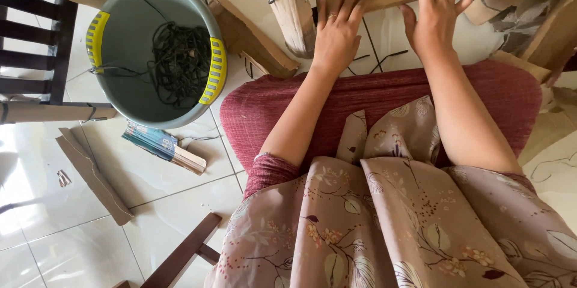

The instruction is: Wrapping a chair leg with protective paper and securing it with string

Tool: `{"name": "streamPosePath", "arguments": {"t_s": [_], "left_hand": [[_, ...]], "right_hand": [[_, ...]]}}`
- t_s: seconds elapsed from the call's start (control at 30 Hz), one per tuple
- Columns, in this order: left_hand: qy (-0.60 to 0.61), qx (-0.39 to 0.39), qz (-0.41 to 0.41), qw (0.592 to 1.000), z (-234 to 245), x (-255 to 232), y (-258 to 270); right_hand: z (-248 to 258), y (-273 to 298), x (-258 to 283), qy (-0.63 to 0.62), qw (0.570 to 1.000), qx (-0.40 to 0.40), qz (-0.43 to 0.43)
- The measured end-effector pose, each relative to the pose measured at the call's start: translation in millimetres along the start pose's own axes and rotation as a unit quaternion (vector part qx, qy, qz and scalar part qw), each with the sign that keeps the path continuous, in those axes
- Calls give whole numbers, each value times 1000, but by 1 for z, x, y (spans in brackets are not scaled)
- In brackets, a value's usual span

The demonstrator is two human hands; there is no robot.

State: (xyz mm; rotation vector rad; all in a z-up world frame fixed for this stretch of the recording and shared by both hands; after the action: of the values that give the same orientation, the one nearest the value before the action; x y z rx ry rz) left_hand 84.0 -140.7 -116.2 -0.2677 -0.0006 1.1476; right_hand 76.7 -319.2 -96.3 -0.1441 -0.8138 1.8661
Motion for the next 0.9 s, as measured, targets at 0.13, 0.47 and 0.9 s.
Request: {"name": "streamPosePath", "arguments": {"t_s": [0.13,0.47,0.9], "left_hand": [[-85,-32,-6,996,-13,4,-7],[-97,-126,36,987,-8,0,-10],[-10,-57,22,998,5,-10,-1]], "right_hand": [[2,-1,-3,21,998,-22,-48],[33,16,-8,-23,973,-130,-190],[36,7,19,-11,991,-85,-100]]}}
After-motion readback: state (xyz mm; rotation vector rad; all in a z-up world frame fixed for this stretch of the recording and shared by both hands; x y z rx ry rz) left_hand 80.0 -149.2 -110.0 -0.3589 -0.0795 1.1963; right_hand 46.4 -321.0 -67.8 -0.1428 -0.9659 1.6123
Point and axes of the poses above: each hand's wrist, its own y-axis away from the middle knuckle, its own z-axis out of the back of the hand, x = y × z, the point moved 7 cm from there along -y, towards the middle knuckle, and after that the axes turned 2 degrees about z, right-handed, at the moved point
